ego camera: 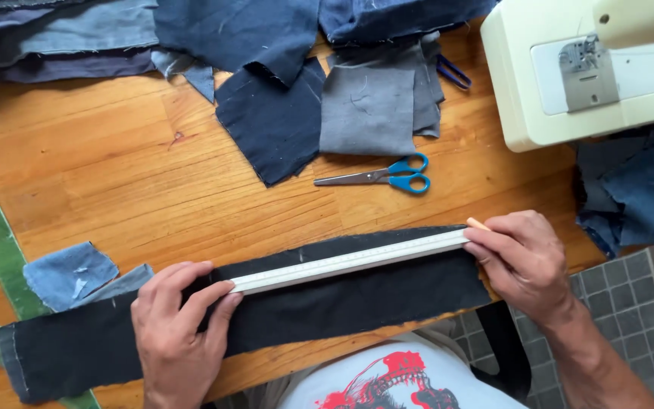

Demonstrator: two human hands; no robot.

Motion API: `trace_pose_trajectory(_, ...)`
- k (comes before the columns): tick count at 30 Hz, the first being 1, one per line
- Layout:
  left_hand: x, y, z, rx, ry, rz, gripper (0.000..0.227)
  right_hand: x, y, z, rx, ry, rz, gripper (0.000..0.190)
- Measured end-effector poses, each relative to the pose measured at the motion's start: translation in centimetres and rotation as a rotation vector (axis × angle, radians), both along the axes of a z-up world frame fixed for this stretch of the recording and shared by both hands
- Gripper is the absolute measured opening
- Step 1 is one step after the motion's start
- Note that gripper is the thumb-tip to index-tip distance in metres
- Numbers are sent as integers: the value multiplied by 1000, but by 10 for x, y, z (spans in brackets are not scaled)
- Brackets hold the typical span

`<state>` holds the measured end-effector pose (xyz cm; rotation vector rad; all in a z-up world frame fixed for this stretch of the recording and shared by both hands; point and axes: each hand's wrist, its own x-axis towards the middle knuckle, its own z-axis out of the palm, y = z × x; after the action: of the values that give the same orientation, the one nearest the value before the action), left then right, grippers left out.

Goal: The person cuts a piece of black fabric along a seam using scissors. They then use a ruler and chalk to mark a straight line on the fabric and cut along the marked line to create a rectangular piece.

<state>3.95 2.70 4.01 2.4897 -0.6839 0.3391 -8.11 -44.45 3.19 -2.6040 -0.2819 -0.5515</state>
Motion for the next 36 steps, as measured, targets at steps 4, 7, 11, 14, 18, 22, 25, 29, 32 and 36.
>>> trace_pose_trajectory(4,-2,-8,2,-39,29,-36,7,-5,-5,1,7,-4,11,16)
trace_pose_trajectory(7,-4,-16,2,-57,36,-50,7,-5,-15,-1,-4,7,-11,15)
trace_pose_trajectory(11,-5,-23,0,-59,41,-63,9,-12,-27,-7,5,-2,-18,17)
trace_pose_trajectory(14,-5,-24,-1,-65,43,-85,13,-5,-22,5,57,-49,-17,13)
trace_pose_trajectory(18,-2,-34,2,-94,40,-108,8,4,-14,16,104,-40,-8,11)
trace_pose_trajectory(22,-3,-39,3,-142,56,-129,8,16,1,24,296,20,-9,11)
trace_pose_trajectory(25,-4,-43,2,-159,60,-130,7,27,20,31,425,104,-11,21)
trace_pose_trajectory(29,-5,-49,-2,-175,62,-145,7,54,50,45,526,236,107,28)
trace_pose_trajectory(32,-5,-51,-6,-191,58,-162,8,68,65,48,479,314,196,21)
trace_pose_trajectory(36,-5,-49,-11,-197,66,-154,15,88,78,48,438,373,289,17)
